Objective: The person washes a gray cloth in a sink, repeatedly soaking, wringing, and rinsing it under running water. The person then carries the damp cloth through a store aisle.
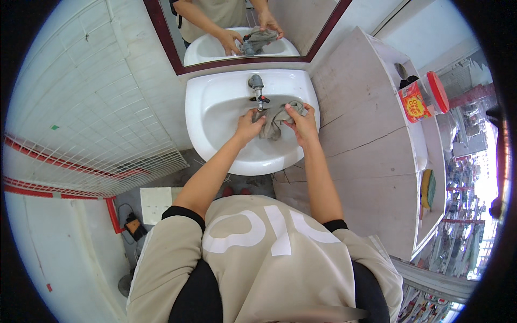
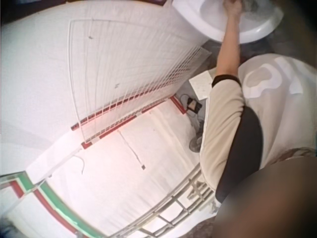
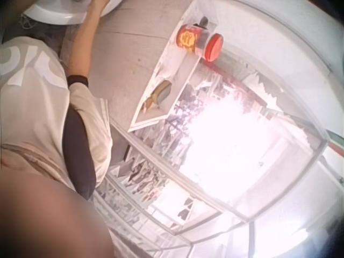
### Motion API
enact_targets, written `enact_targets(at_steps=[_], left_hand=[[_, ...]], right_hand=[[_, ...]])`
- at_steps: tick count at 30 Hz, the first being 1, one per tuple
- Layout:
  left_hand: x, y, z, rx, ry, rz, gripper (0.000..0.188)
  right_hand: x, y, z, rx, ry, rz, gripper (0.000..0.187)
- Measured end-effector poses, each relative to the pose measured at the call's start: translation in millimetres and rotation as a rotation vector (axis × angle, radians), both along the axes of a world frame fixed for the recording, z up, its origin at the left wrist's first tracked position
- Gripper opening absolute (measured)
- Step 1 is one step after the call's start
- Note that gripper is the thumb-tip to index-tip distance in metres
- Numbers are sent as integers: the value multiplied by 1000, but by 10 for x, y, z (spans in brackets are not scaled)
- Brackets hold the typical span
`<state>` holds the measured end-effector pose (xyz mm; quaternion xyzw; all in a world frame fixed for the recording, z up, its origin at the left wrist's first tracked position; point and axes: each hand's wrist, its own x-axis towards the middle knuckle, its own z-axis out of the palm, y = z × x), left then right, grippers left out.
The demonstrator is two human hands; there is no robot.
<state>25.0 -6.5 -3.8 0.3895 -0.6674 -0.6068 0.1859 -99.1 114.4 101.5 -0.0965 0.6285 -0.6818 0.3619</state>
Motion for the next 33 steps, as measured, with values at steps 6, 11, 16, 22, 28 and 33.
enact_targets(at_steps=[6, 11, 16, 22, 28, 33], left_hand=[[157, 199, 118, -35, 258, -51, 43], [293, 25, 132, -179, 35, -84, 30], [418, -164, 257, -345, -93, -84, 25], [543, -447, 639, -304, -364, -131, 32], [673, -237, 711, -838, -367, -8, 39], [629, -29, 564, -822, -583, -413, 38]], right_hand=[[37, 9, -45, 4, -30, 77, 75], [-4, -5, -73, 151, 216, 164, 69], [-203, 98, 20, 447, 786, 374, 58], [-463, 143, 186, 665, 887, 742, 70], [-389, 132, 77, 508, 992, 515, 66], [-124, 130, -156, 929, 1092, 827, 65]])
